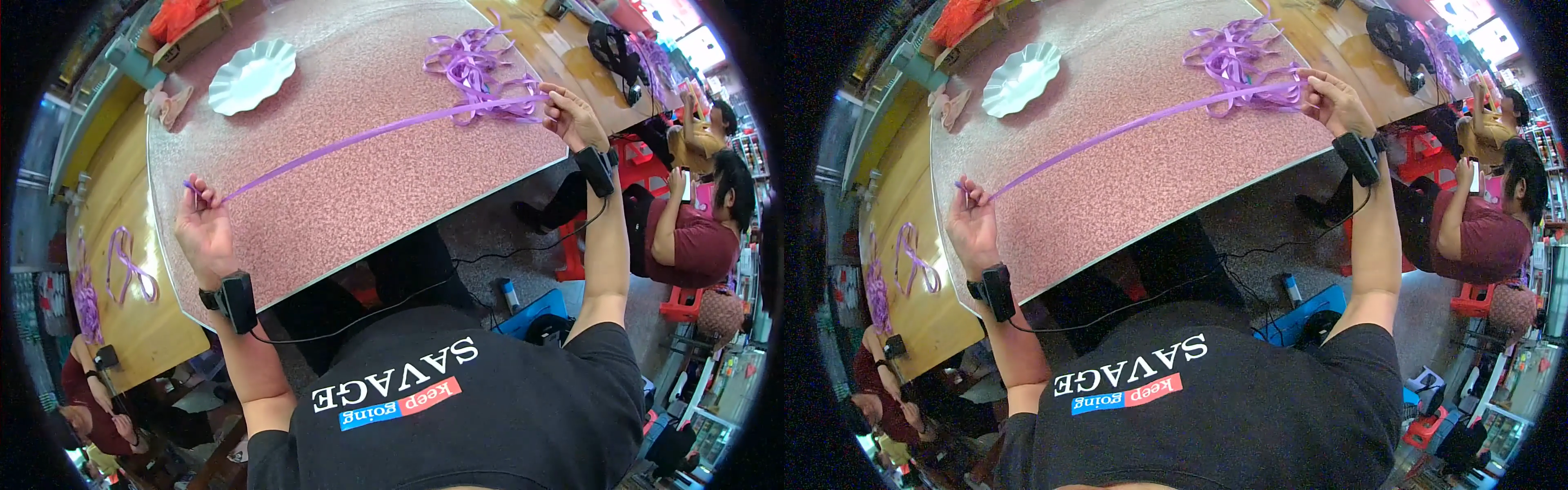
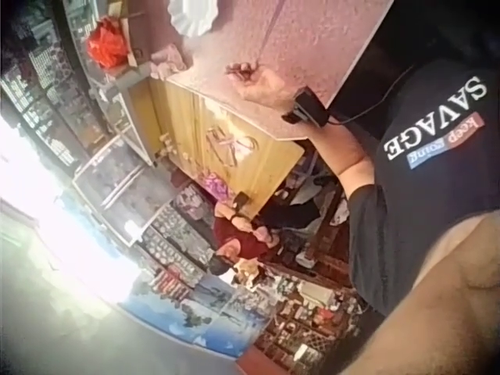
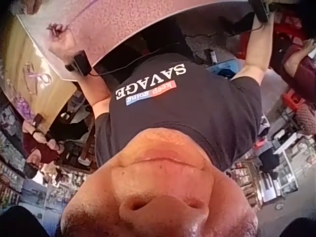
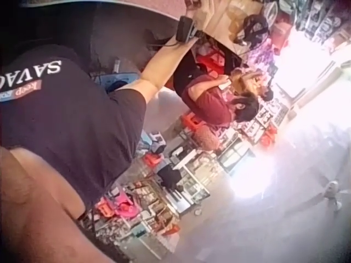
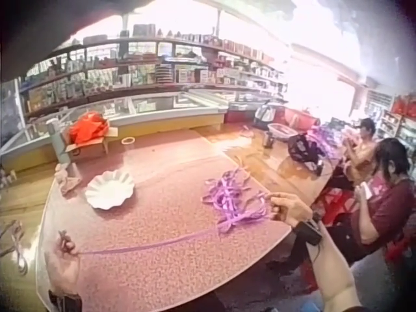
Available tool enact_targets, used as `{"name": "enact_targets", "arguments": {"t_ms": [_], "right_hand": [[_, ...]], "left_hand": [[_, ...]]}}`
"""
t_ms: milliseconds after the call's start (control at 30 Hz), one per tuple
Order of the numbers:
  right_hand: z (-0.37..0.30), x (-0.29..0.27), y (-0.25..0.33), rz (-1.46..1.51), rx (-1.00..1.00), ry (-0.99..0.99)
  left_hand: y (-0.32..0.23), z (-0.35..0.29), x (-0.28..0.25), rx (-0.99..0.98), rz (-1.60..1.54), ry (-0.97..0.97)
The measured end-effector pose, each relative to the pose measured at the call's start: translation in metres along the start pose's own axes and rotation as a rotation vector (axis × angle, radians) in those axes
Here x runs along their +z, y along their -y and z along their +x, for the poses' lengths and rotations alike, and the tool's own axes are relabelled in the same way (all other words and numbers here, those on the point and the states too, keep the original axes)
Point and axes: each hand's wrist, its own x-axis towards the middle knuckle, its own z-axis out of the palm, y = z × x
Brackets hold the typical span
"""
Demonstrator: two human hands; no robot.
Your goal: Tie purple ribbons into decorative bows.
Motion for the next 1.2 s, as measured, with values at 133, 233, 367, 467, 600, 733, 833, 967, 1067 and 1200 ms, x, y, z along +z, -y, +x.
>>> {"name": "enact_targets", "arguments": {"t_ms": [133, 233, 367, 467, 600, 733, 833, 967, 1067, 1200], "right_hand": [[0.004, -0.006, -0.003, 0.026, -0.048, -0.071], [0.006, 0.006, -0.009, -0.036, -0.137, -0.259], [0.012, 0.005, -0.016, 0.055, -0.24, -0.382], [0.02, 0.008, -0.022, 0.217, -0.301, -0.433], [0.028, 0.03, -0.023, 0.155, -0.475, -0.609], [0.026, 0.052, -0.013, -0.149, -0.657, -0.589], [0.018, 0.088, -0.005, -0.083, -0.713, -0.331], [0.002, 0.122, -0.004, 0.066, -0.584, -0.077], [-0.001, 0.149, -0.008, 0.03, -0.596, 0.067], [0.0, 0.175, -0.021, 0.193, -0.513, 0.206]], "left_hand": [[0.006, -0.001, 0.001, -0.023, -0.008, 0.057], [0.006, -0.001, 0.0, -0.032, -0.042, 0.046], [0.004, -0.002, -0.008, -0.095, -0.123, 0.108], [0.004, -0.002, -0.011, -0.146, -0.175, 0.134], [0.006, -0.008, -0.006, -0.168, -0.146, 0.107], [0.021, -0.027, 0.018, -0.184, 0.11, 0.053], [0.033, -0.043, 0.042, -0.166, 0.219, 0.089], [0.051, -0.06, 0.081, -0.198, 0.321, 0.294], [0.059, -0.074, 0.105, -0.22, 0.353, 0.349], [0.073, -0.077, 0.12, -0.238, 0.376, 0.438]]}}
